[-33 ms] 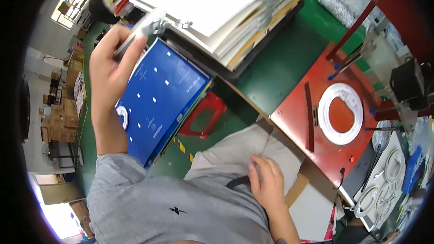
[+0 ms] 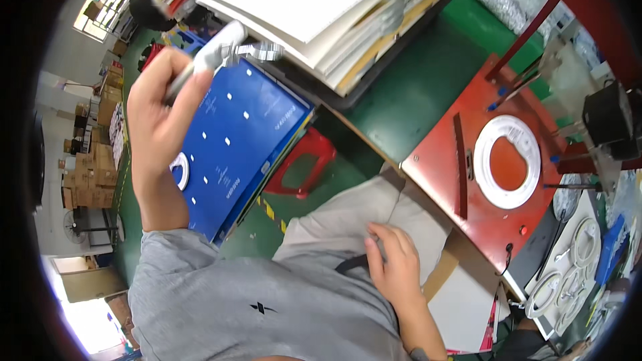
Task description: Assembling circular LED light components by applying adhesive paste with a brush and using a press machine to join parts.
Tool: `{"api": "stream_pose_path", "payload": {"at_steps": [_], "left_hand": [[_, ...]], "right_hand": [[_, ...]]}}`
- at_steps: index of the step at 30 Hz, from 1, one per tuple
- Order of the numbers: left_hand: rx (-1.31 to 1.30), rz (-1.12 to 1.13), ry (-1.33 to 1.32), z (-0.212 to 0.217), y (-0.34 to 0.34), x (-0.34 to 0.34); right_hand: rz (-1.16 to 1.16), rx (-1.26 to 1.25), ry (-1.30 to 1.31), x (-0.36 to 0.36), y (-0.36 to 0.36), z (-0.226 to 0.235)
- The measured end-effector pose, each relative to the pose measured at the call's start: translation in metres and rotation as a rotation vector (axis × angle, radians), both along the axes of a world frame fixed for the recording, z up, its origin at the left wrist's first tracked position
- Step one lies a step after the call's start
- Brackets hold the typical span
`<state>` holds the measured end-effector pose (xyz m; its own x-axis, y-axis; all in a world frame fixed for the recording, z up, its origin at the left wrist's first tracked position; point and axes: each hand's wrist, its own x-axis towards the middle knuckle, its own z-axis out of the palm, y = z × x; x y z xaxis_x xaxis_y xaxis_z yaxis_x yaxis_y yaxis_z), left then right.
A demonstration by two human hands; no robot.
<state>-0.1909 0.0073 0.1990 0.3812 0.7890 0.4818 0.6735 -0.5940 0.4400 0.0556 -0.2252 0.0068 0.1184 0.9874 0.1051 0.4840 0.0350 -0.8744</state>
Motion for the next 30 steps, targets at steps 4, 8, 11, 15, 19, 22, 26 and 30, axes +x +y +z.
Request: {"api": "stream_pose_path", "payload": {"at_steps": [4,8,11,15,19,22,26,30], "left_hand": [[-0.516,-0.207,0.004,-0.035,-0.046,0.001],[-1.393,-0.121,-0.518,-0.117,-0.055,0.015],[-1.807,-0.024,-1.034,-0.161,-0.065,0.041],[-2.026,0.088,-1.238,-0.173,-0.065,0.066],[-1.799,-0.129,-0.712,-0.174,-0.066,0.077],[-1.172,-0.228,-0.440,-0.183,-0.064,0.076],[-0.842,-0.737,-0.435,-0.178,-0.054,0.092],[-1.197,-0.894,-0.465,-0.188,-0.060,0.088]], "right_hand": [[0.119,0.090,-0.001,-0.016,0.022,0.010],[0.280,0.074,0.086,-0.041,0.033,0.023],[0.252,0.055,-0.032,-0.051,0.035,0.018],[0.248,-0.105,-0.067,-0.037,0.022,0.005],[0.055,-0.110,0.332,-0.001,0.009,0.032],[-0.024,-0.134,0.546,0.019,-0.002,0.029],[-0.075,-0.118,0.690,0.035,-0.012,0.035],[-0.102,-0.088,0.956,0.048,-0.018,0.031]]}}
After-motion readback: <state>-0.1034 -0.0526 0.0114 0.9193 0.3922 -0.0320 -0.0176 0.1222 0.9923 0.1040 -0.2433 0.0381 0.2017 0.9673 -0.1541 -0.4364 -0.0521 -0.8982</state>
